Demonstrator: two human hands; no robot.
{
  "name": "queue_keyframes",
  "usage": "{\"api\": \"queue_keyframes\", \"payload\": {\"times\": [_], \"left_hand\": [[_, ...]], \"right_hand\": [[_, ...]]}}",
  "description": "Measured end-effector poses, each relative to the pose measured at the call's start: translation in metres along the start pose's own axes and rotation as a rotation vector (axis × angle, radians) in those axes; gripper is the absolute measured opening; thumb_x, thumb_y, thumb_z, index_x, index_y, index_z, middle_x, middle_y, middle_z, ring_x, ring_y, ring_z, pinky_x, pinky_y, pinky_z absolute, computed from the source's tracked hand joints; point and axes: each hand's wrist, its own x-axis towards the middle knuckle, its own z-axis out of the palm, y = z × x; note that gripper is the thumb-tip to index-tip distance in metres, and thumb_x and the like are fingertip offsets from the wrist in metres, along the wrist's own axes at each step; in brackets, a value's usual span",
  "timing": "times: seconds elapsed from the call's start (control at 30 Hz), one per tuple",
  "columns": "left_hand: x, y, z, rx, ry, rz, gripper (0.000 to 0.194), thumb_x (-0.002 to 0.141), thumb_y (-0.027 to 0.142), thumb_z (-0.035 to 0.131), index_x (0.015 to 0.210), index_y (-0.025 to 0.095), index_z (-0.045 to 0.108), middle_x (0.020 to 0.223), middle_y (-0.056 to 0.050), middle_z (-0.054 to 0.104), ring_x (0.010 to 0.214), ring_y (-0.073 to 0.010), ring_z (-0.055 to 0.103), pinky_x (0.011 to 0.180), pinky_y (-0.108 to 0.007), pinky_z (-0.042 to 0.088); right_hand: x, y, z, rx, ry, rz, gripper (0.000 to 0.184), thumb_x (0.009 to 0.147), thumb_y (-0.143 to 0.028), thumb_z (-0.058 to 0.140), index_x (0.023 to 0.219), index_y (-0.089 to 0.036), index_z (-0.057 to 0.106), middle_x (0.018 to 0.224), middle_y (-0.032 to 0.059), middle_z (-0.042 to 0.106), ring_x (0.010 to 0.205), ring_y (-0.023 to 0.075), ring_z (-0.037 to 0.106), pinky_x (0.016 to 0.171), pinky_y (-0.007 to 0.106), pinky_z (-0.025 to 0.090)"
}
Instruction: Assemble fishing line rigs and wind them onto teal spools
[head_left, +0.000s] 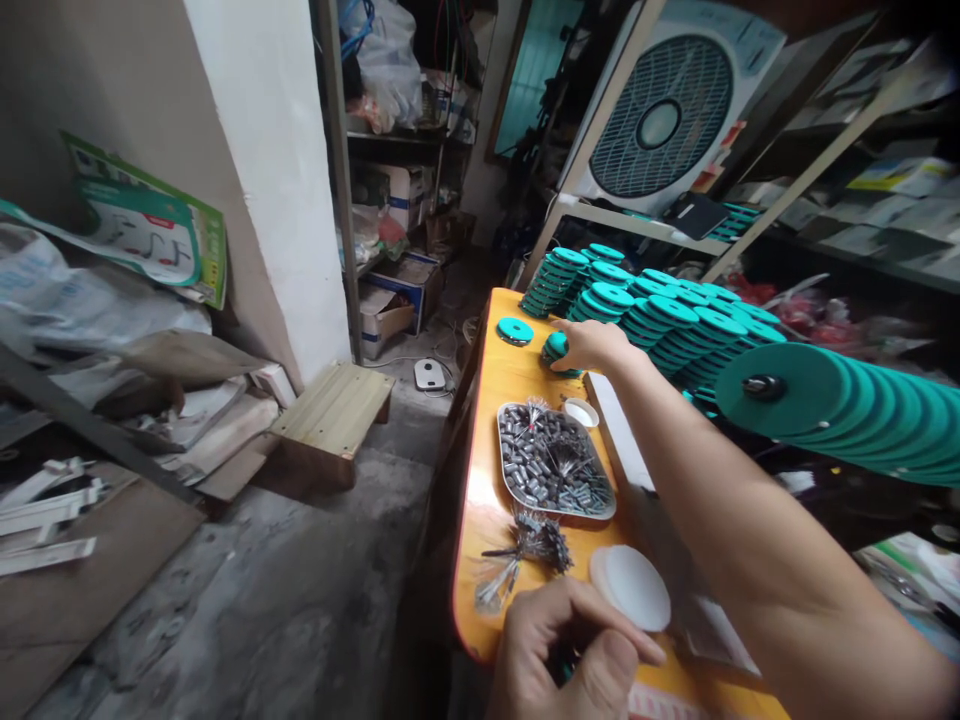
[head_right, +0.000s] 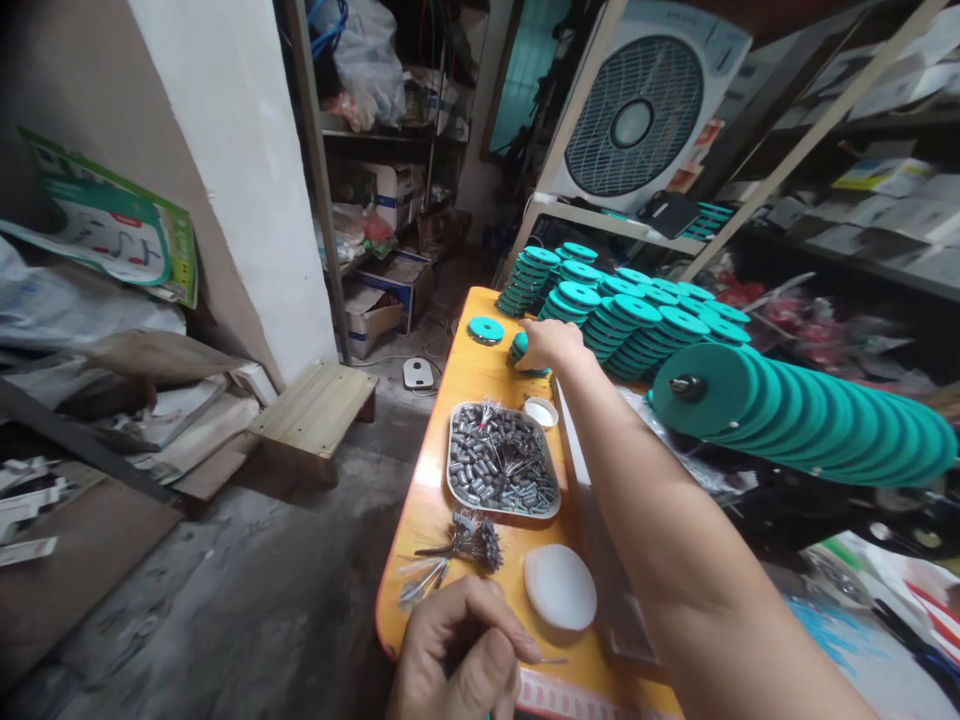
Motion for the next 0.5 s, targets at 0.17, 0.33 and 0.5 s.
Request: {"api": "queue_keyframes", "payload": {"times": [0.17, 0.33, 0.5], "left_hand": [[-0.001, 0.005, -0.002, 0.041, -0.021, 0.006, 0.05, 0.08, 0.063, 0.068, 0.081, 0.013, 0.071, 0.055, 0.003, 0.046, 0.044, -0.0051, 0.04, 0.043, -0.018, 0.027], [-0.002, 0.006, -0.001, 0.059, -0.005, 0.03, 0.048, 0.082, 0.061, 0.066, 0.081, 0.014, 0.072, 0.056, 0.002, 0.047, 0.046, -0.0053, 0.04, 0.044, -0.018, 0.027], [0.0, 0.006, -0.001, 0.046, -0.013, 0.011, 0.052, 0.079, 0.065, 0.067, 0.08, 0.013, 0.071, 0.055, 0.002, 0.048, 0.044, -0.0045, 0.038, 0.044, -0.019, 0.025]], "right_hand": [[0.001, 0.008, 0.006, 0.063, 0.044, 0.027, 0.061, 0.087, -0.039, 0.069, 0.141, -0.019, 0.047, 0.132, 0.0136, 0.056, 0.118, 0.0297, 0.056, 0.098, 0.051, 0.046], [-0.005, 0.017, -0.004, 0.331, 0.046, 0.041, 0.06, 0.08, -0.031, 0.076, 0.134, -0.016, 0.053, 0.114, 0.0109, 0.065, 0.099, 0.0247, 0.063, 0.086, 0.043, 0.053], [-0.029, 0.003, -0.024, 0.747, 0.005, -0.134, 0.071, 0.075, -0.035, 0.077, 0.138, -0.018, 0.051, 0.108, 0.0099, 0.068, 0.091, 0.0216, 0.065, 0.076, 0.031, 0.056]]}}
